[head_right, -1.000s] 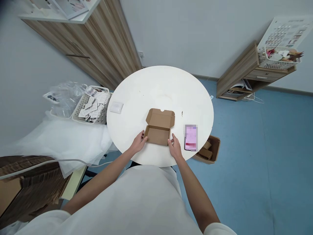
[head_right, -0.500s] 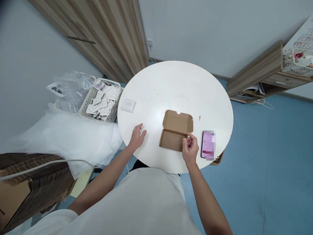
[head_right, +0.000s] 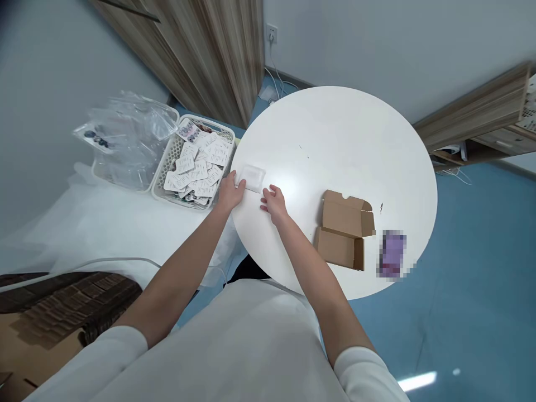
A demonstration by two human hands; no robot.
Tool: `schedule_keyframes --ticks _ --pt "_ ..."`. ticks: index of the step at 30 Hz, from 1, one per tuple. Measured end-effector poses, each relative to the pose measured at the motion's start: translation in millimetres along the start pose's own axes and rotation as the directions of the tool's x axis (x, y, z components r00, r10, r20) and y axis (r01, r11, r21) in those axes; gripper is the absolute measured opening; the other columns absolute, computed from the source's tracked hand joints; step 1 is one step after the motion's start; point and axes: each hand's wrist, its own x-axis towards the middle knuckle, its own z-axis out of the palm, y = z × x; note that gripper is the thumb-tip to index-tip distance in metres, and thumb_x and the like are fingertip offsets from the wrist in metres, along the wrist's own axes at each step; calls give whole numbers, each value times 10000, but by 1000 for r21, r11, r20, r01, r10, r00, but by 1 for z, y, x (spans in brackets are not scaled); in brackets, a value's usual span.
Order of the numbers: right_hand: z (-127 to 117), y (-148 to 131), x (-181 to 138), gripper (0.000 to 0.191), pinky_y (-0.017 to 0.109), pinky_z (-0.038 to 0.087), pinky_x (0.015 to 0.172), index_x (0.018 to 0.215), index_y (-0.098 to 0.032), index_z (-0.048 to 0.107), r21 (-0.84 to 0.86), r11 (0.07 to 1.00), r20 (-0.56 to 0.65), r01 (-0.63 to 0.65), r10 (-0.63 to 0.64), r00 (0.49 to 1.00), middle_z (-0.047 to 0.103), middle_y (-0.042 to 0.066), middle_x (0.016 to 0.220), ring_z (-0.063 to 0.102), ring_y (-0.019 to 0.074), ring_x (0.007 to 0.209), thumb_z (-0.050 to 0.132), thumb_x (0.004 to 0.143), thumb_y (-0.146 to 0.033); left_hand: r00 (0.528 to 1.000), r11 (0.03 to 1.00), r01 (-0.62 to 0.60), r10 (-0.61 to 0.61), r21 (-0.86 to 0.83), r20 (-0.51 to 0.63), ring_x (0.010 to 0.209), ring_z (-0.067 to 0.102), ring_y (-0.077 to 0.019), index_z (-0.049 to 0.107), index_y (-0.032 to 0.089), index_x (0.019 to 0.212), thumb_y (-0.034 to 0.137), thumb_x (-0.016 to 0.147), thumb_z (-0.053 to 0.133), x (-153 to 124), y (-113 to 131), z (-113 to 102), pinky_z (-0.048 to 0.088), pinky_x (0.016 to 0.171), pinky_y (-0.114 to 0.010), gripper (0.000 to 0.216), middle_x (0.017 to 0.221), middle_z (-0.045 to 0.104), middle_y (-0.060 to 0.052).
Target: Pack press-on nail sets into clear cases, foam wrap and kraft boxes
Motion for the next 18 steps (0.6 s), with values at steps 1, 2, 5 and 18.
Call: schedule_keyframes --ticks 1,2,5,18 --pt "6 -2 7 478 274 510 605 1182 -246 382 -1 1000 -16 2 -2 1000 470 67 1082 560 145 821 501 758 -433 1000 1000 -6 6 7 8 1153 393 -281 399 132 1210 360 802 455 5 0 1 293 966 -436 471 1178 448 -161" --pt "11 -4 13 465 274 508 600 1173 -244 390 -14 1000 -27 12 -13 1000 482 64 1064 561 147 816 499 760 -428 1000 1000 -20 20 13 8 1134 412 -278 422 138 1193 354 799 458 8 0 2 305 957 -434 451 1161 461 -154" --pt "19 -5 25 413 273 496 600 1133 -237 424 -80 995 -34 57 -60 998 519 50 1012 561 144 798 493 765 -411 998 997 -68 68 32 -2 1076 459 -269 481 147 1143 325 768 501 14 -1 5 339 929 -418 416 1111 493 -134" --pt "-24 22 -5 399 312 469 745 1072 -194 543 -161 935 -108 315 -334 936 574 44 978 568 141 809 540 710 -361 996 968 -86 78 -235 -43 819 542 -156 539 170 1129 247 684 607 -43 10 17 464 774 -314 457 968 565 -71"
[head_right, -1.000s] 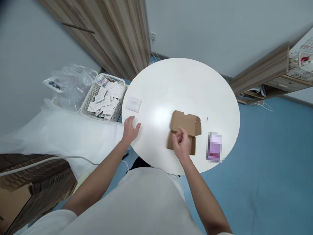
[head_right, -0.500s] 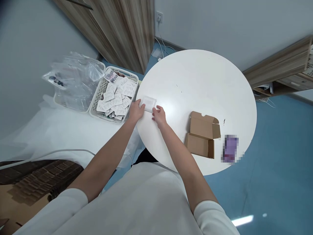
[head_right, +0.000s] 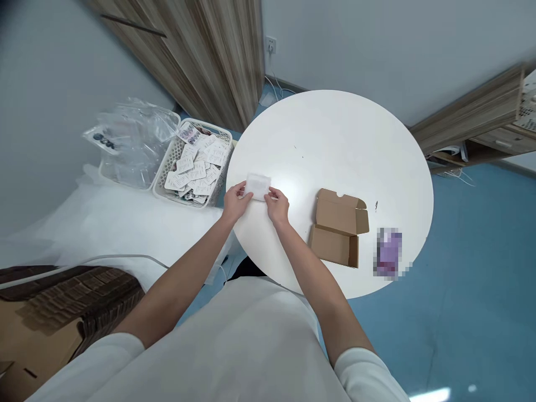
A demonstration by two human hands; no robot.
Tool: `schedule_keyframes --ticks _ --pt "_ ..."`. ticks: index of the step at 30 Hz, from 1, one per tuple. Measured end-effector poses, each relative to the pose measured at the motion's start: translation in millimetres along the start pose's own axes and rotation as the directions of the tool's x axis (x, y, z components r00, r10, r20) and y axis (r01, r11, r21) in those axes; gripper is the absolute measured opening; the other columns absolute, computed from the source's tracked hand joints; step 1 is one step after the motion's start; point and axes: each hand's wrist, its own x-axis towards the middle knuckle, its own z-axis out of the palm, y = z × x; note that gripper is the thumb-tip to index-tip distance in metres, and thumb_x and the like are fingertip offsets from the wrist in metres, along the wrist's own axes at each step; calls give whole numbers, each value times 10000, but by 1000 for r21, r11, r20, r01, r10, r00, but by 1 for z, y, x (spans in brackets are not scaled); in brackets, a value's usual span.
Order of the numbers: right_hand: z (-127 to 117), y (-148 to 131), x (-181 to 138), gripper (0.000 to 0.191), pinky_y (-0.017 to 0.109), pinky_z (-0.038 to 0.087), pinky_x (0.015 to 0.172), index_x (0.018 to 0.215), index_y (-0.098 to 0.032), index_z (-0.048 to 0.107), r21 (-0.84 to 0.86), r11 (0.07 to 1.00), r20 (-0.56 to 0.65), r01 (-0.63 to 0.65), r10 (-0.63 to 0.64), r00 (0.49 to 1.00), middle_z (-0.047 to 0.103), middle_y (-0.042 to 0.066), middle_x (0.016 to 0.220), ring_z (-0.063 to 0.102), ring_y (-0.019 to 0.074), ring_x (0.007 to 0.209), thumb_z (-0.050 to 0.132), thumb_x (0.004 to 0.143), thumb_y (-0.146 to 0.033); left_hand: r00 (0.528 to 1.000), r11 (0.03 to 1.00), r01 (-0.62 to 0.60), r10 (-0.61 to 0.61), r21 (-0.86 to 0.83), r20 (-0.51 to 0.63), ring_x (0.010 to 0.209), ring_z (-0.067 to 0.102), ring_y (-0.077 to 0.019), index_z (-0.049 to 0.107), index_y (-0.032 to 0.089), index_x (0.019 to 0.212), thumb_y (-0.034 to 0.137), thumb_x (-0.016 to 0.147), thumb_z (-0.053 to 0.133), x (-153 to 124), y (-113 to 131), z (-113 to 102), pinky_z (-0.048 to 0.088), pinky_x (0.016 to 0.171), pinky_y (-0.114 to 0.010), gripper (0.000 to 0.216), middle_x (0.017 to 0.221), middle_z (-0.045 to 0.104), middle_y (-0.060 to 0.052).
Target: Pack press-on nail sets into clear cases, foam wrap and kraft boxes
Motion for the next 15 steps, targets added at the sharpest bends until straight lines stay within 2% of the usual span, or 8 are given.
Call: schedule_keyframes --ticks 4,8,11,15 --pt "-48 -4 -39 386 315 475 737 1072 -196 565 -3 993 1 119 -119 993 594 51 999 583 138 766 517 735 -377 998 990 -56 54 -126 -17 828 530 -141 540 188 1130 270 684 614 -48 26 14 491 728 -288 459 979 555 -65" --pt "-112 4 -82 377 321 476 757 1043 -176 593 -36 977 -47 211 -212 976 603 77 1004 592 152 778 530 732 -379 989 970 -128 140 -206 44 829 523 -137 531 200 1138 291 685 616 -99 50 44 515 664 -265 470 987 544 -65" --pt "-162 20 -108 373 335 477 779 1053 -177 592 -82 965 -86 247 -254 963 600 81 987 595 166 815 531 734 -361 970 970 -173 198 -172 141 798 531 -134 534 203 1131 285 681 619 -131 66 73 517 636 -252 465 948 552 -56" --pt "-214 45 -128 397 324 486 789 1125 -191 536 -107 964 -52 242 -248 967 568 85 1057 597 170 871 511 744 -297 926 965 -259 260 -42 272 739 548 -128 534 203 1111 279 696 600 -160 83 109 502 652 -257 427 918 573 -42"
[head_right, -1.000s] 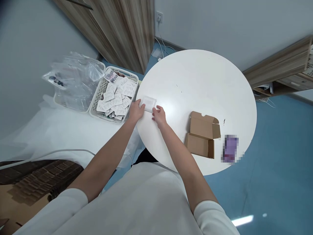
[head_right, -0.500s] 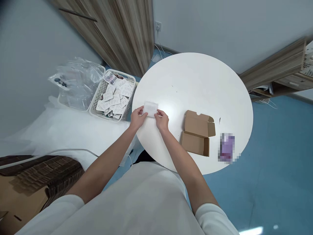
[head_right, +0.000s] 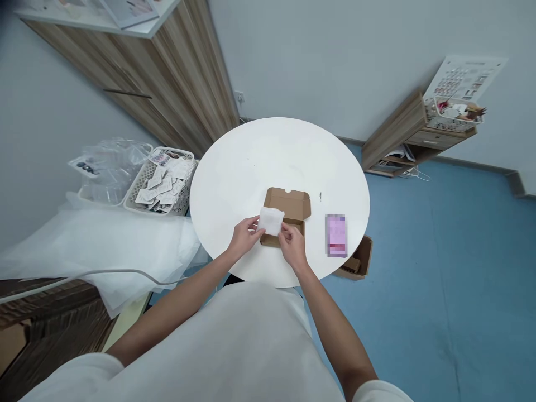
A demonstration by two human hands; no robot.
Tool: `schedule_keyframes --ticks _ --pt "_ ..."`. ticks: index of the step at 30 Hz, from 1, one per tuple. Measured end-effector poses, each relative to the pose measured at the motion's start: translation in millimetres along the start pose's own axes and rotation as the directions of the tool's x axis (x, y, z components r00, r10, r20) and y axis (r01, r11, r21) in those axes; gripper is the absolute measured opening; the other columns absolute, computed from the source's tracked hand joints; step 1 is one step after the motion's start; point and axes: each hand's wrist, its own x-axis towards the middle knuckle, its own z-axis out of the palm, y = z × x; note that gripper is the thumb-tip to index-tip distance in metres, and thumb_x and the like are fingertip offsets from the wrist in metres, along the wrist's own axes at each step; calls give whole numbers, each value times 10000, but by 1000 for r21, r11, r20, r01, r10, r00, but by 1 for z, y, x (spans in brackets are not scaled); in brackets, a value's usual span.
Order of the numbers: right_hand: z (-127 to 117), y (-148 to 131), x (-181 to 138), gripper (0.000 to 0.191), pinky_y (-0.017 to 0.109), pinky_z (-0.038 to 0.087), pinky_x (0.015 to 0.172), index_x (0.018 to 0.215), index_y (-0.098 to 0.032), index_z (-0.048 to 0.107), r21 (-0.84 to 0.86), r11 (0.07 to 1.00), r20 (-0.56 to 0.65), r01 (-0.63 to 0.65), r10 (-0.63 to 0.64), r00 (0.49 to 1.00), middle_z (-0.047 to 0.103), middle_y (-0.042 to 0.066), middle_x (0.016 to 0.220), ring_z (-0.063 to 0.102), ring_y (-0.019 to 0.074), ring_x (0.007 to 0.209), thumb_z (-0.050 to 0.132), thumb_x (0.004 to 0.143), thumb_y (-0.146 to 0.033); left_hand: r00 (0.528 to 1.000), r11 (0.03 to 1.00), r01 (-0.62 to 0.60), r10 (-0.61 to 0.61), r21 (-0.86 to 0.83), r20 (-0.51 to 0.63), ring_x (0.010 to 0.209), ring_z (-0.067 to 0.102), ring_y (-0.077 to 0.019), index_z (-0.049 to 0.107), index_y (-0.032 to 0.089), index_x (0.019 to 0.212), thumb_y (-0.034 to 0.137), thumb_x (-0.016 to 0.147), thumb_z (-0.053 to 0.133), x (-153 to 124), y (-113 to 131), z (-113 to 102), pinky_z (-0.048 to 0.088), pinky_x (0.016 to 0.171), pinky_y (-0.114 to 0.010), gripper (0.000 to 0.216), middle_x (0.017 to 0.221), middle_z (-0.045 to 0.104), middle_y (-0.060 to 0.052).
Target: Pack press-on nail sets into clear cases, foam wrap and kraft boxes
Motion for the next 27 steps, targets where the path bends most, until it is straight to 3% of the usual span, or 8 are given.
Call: schedule_keyframes --ticks 5,10,15,18,22,27 --pt "-27 24 -8 441 305 490 789 1170 -227 484 -118 993 111 -31 44 993 545 74 1111 603 163 884 486 731 -191 991 974 -54 25 220 132 726 573 -146 518 215 1069 227 698 579 -8 10 32 463 678 -269 376 863 604 -16" --pt "-29 36 -6 460 287 477 795 1162 -218 467 -216 976 188 -20 61 980 559 62 1092 611 144 850 478 709 -139 987 918 -27 -39 396 157 814 587 -185 399 194 1142 177 690 563 -7 12 48 428 688 -275 481 914 608 -41" --pt "-26 47 -11 513 263 473 757 1199 -194 382 -228 972 221 -55 107 969 559 69 1109 594 142 895 495 702 -136 962 820 -26 -134 572 237 909 566 -229 391 161 1097 170 699 536 -10 7 57 412 705 -293 424 989 594 -89" --pt "-25 54 -14 435 271 460 751 1143 -174 430 -337 940 222 -62 143 964 552 87 1097 583 153 893 498 714 -160 939 785 -99 -129 612 317 919 558 -231 431 144 1044 177 721 509 -17 1 59 416 720 -298 334 1006 583 -108" --pt "-25 58 -20 335 282 411 821 1065 -136 516 -536 842 285 59 115 952 556 105 1047 545 184 956 494 733 -179 924 779 -161 -96 605 370 949 539 -217 460 142 1031 197 764 462 -25 -2 58 413 771 -300 272 1007 569 -110" --pt "-23 57 -27 329 281 383 846 1090 -122 519 -638 752 327 164 72 942 475 136 1169 503 203 1038 456 771 -179 892 753 -280 -24 595 451 942 509 -223 507 149 963 221 794 422 -30 -2 56 409 794 -330 202 980 525 -108"
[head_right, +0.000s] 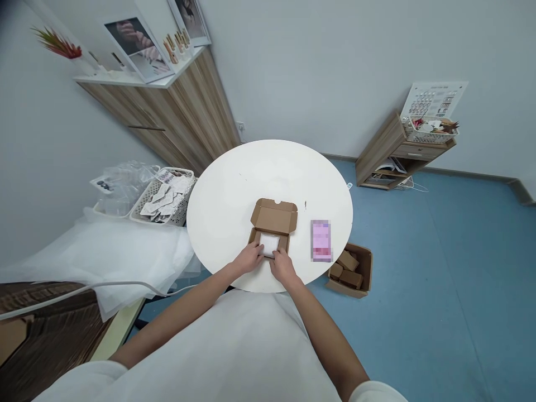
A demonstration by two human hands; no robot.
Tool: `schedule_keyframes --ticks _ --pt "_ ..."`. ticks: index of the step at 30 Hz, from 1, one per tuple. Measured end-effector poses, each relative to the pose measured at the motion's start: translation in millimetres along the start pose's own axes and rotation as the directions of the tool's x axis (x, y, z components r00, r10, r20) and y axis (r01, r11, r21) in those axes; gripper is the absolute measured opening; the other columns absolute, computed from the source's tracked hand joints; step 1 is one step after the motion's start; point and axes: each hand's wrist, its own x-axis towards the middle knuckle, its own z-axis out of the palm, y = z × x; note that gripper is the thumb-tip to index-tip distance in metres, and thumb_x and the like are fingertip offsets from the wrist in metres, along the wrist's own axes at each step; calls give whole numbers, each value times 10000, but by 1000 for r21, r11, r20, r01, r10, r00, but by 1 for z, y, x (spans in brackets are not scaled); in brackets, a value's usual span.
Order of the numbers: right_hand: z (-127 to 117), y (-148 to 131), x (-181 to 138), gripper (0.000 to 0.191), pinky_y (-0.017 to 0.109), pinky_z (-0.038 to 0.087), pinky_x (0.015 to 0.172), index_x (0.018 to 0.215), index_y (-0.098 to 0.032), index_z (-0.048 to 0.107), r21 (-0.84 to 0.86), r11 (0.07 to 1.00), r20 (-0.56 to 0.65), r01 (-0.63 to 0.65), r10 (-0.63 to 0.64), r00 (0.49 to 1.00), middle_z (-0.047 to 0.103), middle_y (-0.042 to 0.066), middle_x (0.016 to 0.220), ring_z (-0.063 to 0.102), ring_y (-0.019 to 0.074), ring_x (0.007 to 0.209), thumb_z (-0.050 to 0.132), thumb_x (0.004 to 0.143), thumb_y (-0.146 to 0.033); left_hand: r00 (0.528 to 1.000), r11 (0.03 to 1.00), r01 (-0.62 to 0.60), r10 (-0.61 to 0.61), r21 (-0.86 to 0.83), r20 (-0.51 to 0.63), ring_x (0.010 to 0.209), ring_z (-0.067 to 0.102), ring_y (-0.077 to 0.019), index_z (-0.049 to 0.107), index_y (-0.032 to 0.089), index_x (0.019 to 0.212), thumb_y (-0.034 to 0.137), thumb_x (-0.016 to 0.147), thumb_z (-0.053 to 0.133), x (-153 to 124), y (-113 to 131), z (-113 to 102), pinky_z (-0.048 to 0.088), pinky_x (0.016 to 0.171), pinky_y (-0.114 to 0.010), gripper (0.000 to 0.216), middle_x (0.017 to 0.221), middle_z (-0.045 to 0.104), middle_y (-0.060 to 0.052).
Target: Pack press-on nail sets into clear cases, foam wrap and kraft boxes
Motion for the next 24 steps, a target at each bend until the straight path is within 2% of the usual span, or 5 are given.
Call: schedule_keyframes --ticks 8,14,18,21,24 --pt "-6 -5 0 265 296 402 802 1008 -150 565 -41 998 20 40 -39 999 466 139 1165 536 216 972 514 750 -190 998 996 -19 14 -87 -55 949 481 -252 500 131 1012 334 785 466 -5 6 -3 386 838 -375 306 966 484 -126" --pt "-36 5 -2 322 287 409 778 1069 -169 549 131 981 -28 144 -141 990 560 90 1027 554 172 867 513 751 -211 990 975 -81 54 -206 -133 839 528 -196 549 183 915 375 819 397 -1 -6 -25 427 752 -318 263 864 528 -70" --pt "-63 24 9 263 296 428 724 989 -189 586 267 964 -165 21 24 986 608 60 973 561 148 739 495 754 -268 947 951 76 -163 -299 -278 831 551 -168 517 172 1047 352 806 416 16 -26 -41 422 770 -298 318 982 543 -79" --pt "-77 39 24 287 299 444 700 966 -188 589 435 896 -220 -88 200 955 622 50 974 553 128 669 485 745 -340 905 875 264 -370 -405 -210 833 569 -156 448 134 1163 380 786 442 33 -40 -48 419 763 -274 451 1091 535 -112" --pt "-82 48 39 351 282 455 667 998 -178 570 554 822 -251 -133 317 915 618 61 985 559 129 694 497 721 -382 876 818 350 -459 -457 -150 909 563 -166 419 129 1202 417 771 451 48 -45 -51 408 755 -249 519 1118 546 -114"
